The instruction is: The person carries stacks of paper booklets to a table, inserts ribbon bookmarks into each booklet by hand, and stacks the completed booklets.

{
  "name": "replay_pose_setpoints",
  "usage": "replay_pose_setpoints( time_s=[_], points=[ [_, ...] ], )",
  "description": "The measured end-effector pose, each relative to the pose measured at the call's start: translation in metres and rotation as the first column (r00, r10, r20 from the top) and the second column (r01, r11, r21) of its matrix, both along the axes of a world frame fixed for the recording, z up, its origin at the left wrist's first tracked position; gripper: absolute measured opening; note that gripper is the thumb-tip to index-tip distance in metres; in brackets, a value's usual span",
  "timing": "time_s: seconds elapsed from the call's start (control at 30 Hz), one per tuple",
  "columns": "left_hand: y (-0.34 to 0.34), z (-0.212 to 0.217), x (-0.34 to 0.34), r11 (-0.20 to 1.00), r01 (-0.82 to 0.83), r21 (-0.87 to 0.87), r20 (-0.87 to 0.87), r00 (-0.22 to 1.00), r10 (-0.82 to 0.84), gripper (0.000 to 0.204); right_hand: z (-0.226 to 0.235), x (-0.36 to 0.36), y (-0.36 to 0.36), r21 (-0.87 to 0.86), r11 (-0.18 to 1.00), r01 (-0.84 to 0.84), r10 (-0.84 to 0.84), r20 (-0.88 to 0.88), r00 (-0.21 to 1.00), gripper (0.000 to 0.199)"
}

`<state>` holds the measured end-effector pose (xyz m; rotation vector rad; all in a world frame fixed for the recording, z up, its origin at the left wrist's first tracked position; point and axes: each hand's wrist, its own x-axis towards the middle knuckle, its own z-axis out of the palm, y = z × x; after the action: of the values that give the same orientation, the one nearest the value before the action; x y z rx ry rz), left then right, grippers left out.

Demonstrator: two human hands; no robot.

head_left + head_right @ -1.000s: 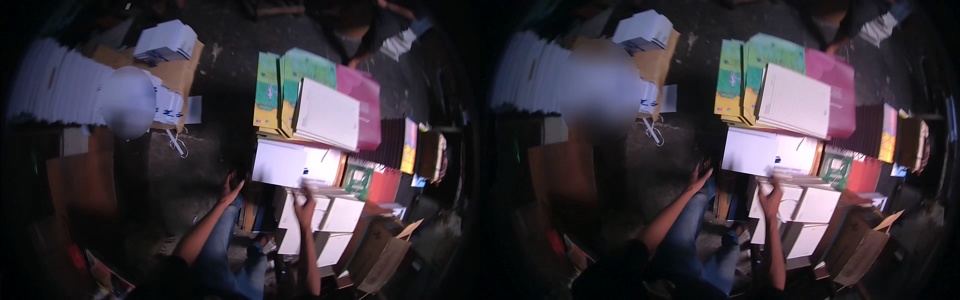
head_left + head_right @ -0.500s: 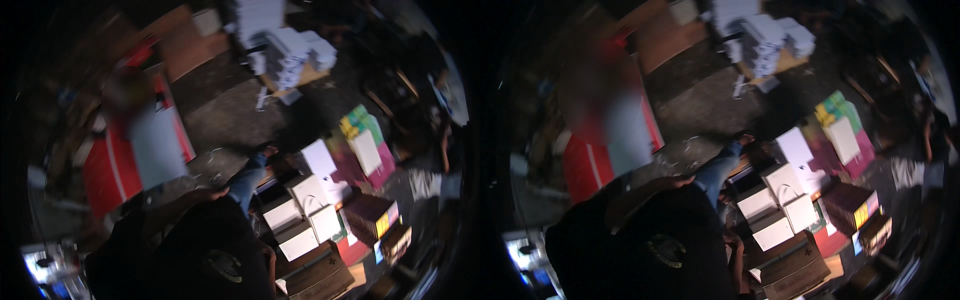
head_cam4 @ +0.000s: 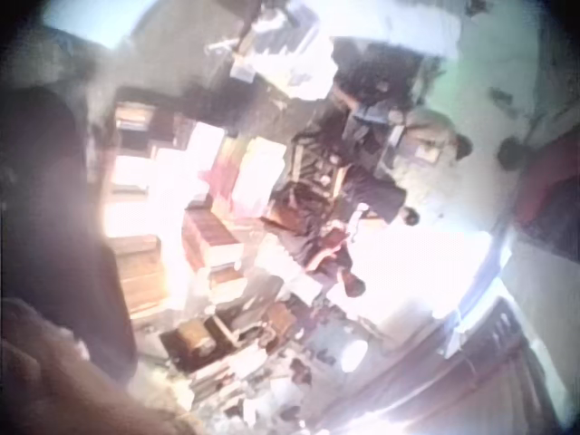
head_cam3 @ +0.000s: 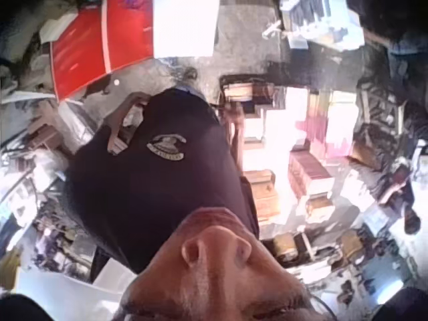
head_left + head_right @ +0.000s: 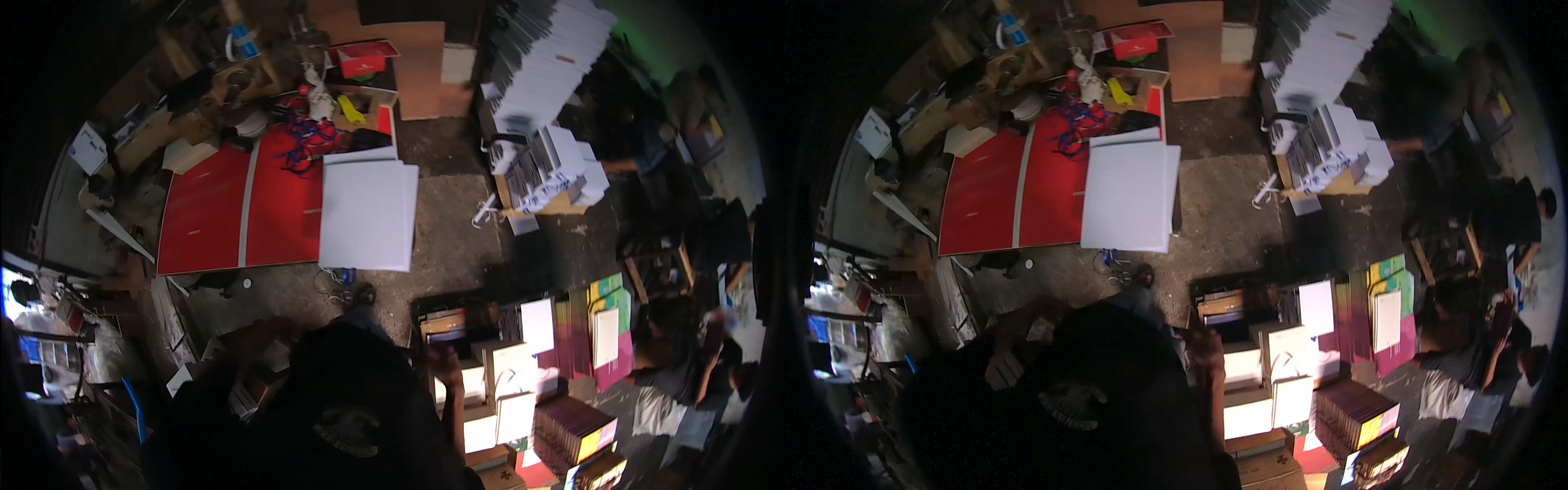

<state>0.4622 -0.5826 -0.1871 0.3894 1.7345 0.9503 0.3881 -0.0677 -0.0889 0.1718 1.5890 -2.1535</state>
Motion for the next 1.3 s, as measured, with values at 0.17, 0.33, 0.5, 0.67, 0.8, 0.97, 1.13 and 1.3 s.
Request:
replay_pose_setpoints(
  time_s=[0.17, 0.33, 0.5, 0.67, 0.8, 0.97, 1.13, 1.3],
  points=[
    [-0.009, 0.034, 0.027, 0.585, -0.702, -0.407, 0.415, 0.429, 0.803, 0.068, 0.108, -0.104, -0.115, -0.219, 0.975, -0.028, 0.083, 0.245, 0.966, 0.079],
    [-0.043, 0.086, 0.007, 0.774, -0.524, -0.354, 0.105, 0.801, 0.590, 0.045, 0.105, -0.114, -0.183, -0.130, 0.926, 0.355, -0.330, 0.184, 0.926, 0.055],
    [-0.149, 0.167, -0.052, 0.894, -0.243, -0.377, -0.385, 0.919, 0.087, 0.038, 0.165, -0.103, -0.226, 0.461, 0.670, 0.583, -0.599, -0.129, 0.790, 0.078],
    [-0.133, 0.320, -0.214, 0.782, -0.551, 0.290, -0.661, 0.476, 0.580, 0.062, 0.234, -0.085, -0.291, 0.635, 0.498, 0.591, -0.544, -0.302, 0.783, 0.074],
    [-0.152, 0.360, -0.258, 0.673, -0.407, 0.617, -0.654, 0.211, 0.727, 0.102, 0.251, -0.087, -0.351, 0.515, 0.694, 0.503, -0.071, -0.646, 0.760, 0.032],
    [-0.237, 0.258, -0.272, 0.825, -0.320, 0.466, -0.593, 0.578, 0.560, 0.088, 0.202, -0.107, -0.421, 0.670, 0.707, 0.224, 0.113, -0.421, 0.900, 0.029],
    [-0.241, 0.203, -0.246, 0.600, -0.619, 0.507, -0.130, 0.633, 0.763, 0.074, 0.123, -0.097, -0.413, 0.660, 0.743, 0.110, 0.114, -0.286, 0.951, 0.048],
    [-0.219, 0.182, -0.215, 0.518, -0.435, 0.736, -0.253, 0.533, 0.808, 0.081, 0.119, -0.088, -0.480, 0.139, 0.913, 0.385, -0.326, -0.320, 0.889, 0.086]
  ],
)
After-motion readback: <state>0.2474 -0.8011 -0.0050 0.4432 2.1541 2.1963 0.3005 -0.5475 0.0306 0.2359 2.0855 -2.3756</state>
